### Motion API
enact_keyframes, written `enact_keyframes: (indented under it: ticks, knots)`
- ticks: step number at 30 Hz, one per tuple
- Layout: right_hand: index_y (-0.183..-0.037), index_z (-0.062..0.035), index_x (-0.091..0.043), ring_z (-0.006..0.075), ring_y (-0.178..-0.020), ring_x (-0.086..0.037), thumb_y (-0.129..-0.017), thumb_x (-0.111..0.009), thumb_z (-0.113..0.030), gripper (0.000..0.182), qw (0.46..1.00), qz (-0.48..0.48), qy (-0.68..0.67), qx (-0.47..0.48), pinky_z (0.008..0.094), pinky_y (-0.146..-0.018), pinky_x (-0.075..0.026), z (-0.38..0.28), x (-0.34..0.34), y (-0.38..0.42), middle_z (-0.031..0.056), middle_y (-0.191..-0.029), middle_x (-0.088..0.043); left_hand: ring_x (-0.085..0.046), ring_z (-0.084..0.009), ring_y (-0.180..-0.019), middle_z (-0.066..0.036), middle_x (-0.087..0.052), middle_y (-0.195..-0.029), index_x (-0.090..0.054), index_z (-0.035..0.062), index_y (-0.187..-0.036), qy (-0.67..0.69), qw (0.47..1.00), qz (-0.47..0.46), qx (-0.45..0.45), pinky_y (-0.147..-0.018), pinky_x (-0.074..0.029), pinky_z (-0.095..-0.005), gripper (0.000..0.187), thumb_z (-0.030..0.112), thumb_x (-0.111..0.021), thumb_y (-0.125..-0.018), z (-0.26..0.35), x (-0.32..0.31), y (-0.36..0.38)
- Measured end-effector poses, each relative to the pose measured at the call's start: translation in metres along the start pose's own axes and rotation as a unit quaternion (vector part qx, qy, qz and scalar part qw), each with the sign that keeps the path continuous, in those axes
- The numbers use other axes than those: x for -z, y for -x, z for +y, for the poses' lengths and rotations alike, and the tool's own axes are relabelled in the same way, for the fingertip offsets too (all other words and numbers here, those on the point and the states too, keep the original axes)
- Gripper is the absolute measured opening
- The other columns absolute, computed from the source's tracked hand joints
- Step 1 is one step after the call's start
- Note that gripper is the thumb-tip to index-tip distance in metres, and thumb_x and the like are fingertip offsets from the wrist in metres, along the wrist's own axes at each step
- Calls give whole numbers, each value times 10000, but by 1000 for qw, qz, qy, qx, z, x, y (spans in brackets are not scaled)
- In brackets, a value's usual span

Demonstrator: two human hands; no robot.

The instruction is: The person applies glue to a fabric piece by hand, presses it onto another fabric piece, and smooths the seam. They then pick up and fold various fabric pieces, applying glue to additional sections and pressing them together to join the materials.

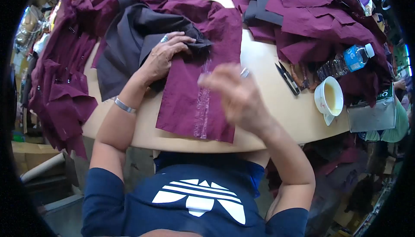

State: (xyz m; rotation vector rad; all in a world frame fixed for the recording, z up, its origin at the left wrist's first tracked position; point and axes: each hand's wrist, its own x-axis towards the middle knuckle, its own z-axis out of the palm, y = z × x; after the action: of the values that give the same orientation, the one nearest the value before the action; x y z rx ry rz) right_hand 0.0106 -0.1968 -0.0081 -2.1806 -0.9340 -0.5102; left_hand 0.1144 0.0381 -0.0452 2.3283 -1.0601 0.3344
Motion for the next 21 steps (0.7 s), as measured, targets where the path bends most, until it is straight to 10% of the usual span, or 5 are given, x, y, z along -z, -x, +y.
enact_keyframes:
  ticks: [5,8,9,14,21]
  knots:
    - [-1174,-50,-536,189,-814,-556,-715,-445,155,511,966,233,13,-111,302,-714,-455,85,0,-17,97,-979,-577,-481,-221,-1175,-105,-592,-1131,-617,7,-993,278,950,-84,111,-1001,-349,-313,278,-27,-530,-732,-5,43,6]
    - [-1251,-68,-482,156,-724,-522,-722,-459,144,571,961,238,19,-142,291,-671,-449,103,-2,-4,79,-970,-575,-543,-213,-1087,-116,-603,-1091,-591,11,-1051,154,925,-17,348,-946,-397,-311,242,109,-576,-830,16,57,-1]
    - [-1271,-72,-466,147,-700,-511,-725,-464,140,586,962,226,13,-150,287,-661,-446,102,-4,0,75,-971,-576,-585,-265,-1031,-181,-604,-1078,-525,33,-1177,38,935,-28,351,-896,-442,-352,503,397,-602,-839,12,55,-4]
    - [-1295,-97,-452,126,-669,-503,-739,-479,120,597,960,229,-34,-157,268,-650,-447,94,-4,1,77,-1010,-585,-581,-367,-1021,-293,-575,-1074,-319,72,-1361,-198,900,-156,355,-890,-454,-408,906,647,-572,-709,26,23,-57]
    - [-1327,-87,-419,102,-691,-501,-768,-461,106,594,947,257,-28,-190,253,-661,-455,98,12,1,68,-1039,-575,-563,-342,-1014,-207,-587,-1033,-475,23,-1080,-160,960,-99,209,-869,-452,-394,431,130,-578,-675,11,-11,-89]
